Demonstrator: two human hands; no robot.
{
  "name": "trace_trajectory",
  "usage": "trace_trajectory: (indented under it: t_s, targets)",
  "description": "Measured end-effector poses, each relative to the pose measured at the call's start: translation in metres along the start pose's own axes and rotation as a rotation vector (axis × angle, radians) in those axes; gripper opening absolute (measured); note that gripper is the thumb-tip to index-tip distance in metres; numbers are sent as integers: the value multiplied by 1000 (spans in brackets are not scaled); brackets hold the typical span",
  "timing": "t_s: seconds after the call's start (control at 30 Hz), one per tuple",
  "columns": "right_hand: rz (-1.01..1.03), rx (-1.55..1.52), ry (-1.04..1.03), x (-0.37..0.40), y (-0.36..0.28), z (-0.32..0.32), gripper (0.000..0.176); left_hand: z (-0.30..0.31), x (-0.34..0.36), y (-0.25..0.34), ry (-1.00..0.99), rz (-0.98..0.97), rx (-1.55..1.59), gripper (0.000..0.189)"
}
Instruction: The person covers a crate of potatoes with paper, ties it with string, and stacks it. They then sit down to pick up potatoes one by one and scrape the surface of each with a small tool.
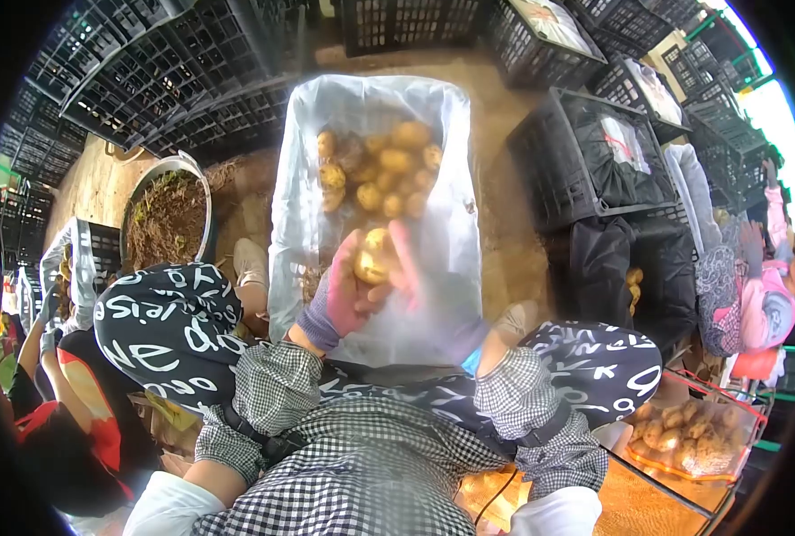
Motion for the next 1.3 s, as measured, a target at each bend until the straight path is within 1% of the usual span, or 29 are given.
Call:
trace_trajectory:
  t_s: [0.03,0.13,0.2,0.23,0.27,0.37,0.43,0.53,0.57,0.63,0.67,0.7,0.73,0.8,0.83,0.93,0.97,1.03,1.13,1.17,1.27,1.3]
  targets:
    - [-21,22,26,-4,5,3,62,-10,3,11,76,-72,-101,52]
    - [-206,19,-42,-15,45,3,61,-10,3,5,149,-32,-124,42]
    - [-104,41,49,-14,31,10,60,-7,-1,3,176,-33,-126,42]
    - [-95,30,41,-14,24,12,60,-4,-3,2,192,-33,-124,42]
    - [-82,20,36,-14,21,12,60,-2,-7,-1,167,-6,-64,42]
    - [-121,-64,35,-12,38,0,58,3,-12,-11,133,81,110,41]
    - [-101,-83,-1,-10,28,4,61,1,-14,-14,140,130,218,39]
    - [-39,-54,-1,-3,18,-3,61,5,-15,-17,131,132,379,38]
    - [-15,-37,6,0,16,-6,61,8,-15,-18,134,133,367,38]
    - [-66,-41,67,-4,26,2,59,11,-15,-19,136,136,340,37]
    - [-94,-41,98,-5,31,6,58,11,-15,-22,98,157,349,39]
    - [-154,-90,-10,-5,30,4,58,9,-15,-24,56,176,356,41]
    - [-95,-53,-48,-4,19,4,57,7,-17,-25,11,194,363,43]
    - [29,19,-129,2,-3,-2,56,14,-17,-22,59,202,340,46]
    - [38,-41,-66,3,0,2,55,16,-16,-21,85,204,328,48]
    - [57,-226,135,4,19,9,52,3,-11,9,96,-192,-17,46]
    - [-70,-408,114,3,38,10,51,-1,-8,16,79,-282,-144,44]
    - [-329,-767,68,-2,60,13,50,-12,-1,29,44,-462,-393,49]
    - [-340,-1004,-75,1,52,-17,53,-22,5,40,28,-723,-854,73]
    - [-299,-965,-198,-3,50,-30,60,-26,8,41,30,-809,-974,83]
    - [-287,-1220,-63,3,28,-16,55,-39,15,43,92,-910,-1204,87]
    - [-318,-1173,-96,4,35,-19,65,-36,10,40,67,-862,-1189,86]
Point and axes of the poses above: each hand's wrist, its own x-axis away from the middle knuckle, its own z-axis out of the back of the hand, y = z × x, the point moved 9 cm from there along -x, towards the middle knuckle, and after that the axes turned 6 degrees about x, right-handed, at the moved point
